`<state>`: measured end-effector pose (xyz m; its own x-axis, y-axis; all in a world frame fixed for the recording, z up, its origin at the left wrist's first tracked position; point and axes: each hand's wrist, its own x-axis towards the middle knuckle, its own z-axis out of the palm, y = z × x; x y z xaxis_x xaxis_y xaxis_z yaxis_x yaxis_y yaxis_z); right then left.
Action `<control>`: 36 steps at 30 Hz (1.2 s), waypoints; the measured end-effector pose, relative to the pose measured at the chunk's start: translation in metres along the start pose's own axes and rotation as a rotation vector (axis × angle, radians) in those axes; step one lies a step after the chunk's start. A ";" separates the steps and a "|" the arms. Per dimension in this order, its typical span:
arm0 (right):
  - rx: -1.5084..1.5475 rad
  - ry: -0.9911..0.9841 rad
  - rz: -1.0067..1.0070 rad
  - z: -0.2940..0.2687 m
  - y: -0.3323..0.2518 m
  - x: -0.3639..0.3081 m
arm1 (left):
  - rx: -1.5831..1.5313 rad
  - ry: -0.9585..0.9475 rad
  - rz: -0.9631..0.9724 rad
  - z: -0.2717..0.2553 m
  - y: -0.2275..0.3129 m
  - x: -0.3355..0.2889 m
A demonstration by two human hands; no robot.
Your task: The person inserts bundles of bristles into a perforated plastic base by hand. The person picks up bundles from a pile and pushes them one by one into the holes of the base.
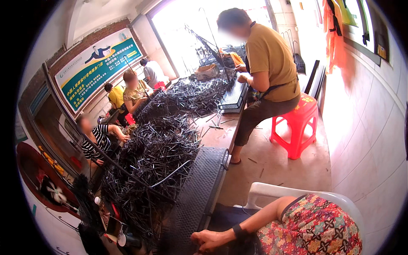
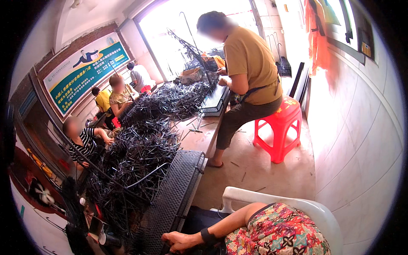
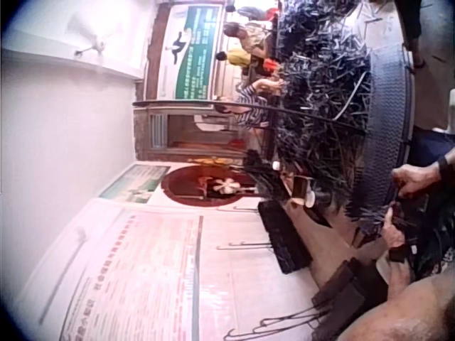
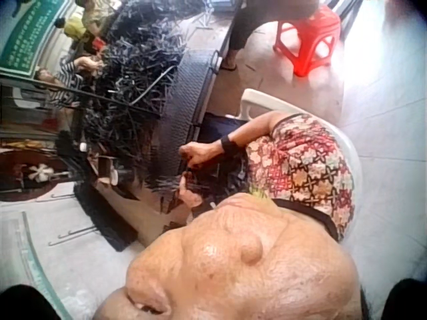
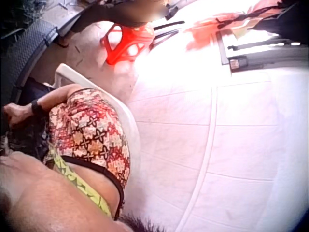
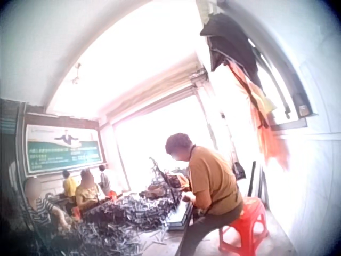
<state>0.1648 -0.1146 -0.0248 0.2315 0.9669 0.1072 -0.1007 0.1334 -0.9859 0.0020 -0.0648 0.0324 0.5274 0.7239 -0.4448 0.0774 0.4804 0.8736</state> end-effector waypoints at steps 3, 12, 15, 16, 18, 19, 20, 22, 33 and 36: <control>0.023 0.159 -0.198 0.019 -0.007 0.006 | -0.085 -0.024 -0.028 -0.061 -0.049 0.064; 0.015 0.068 -0.054 0.013 -0.023 0.012 | 0.001 -0.045 -0.074 -0.017 -0.018 0.022; -0.041 0.098 -0.094 0.009 -0.022 0.008 | 0.115 0.038 -0.132 0.008 -0.001 0.005; -0.128 0.128 -0.189 0.009 -0.014 0.012 | 0.174 0.032 -0.071 0.010 0.001 0.003; -0.202 0.171 -0.275 0.010 0.002 0.017 | 0.291 0.015 0.046 0.012 0.003 0.004; -0.180 0.166 -0.267 0.014 -0.002 0.019 | 0.233 0.053 0.045 0.008 0.003 0.005; -0.166 0.167 -0.251 0.014 -0.006 0.018 | 0.172 0.084 0.039 0.006 -0.001 0.008; -0.094 0.140 -0.163 0.011 -0.014 0.017 | 0.109 0.112 0.003 0.003 -0.004 0.012; 0.083 0.098 -0.115 0.011 -0.001 0.016 | 0.088 0.099 -0.148 -0.011 -0.019 0.033; 0.104 0.131 -0.082 0.012 0.008 0.016 | -0.036 0.075 -0.168 -0.014 -0.029 0.037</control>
<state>0.1566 -0.0955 -0.0294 0.3664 0.9162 0.1623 -0.1738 0.2388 -0.9554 0.0078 -0.0453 -0.0124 0.4449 0.6662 -0.5985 0.1277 0.6143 0.7787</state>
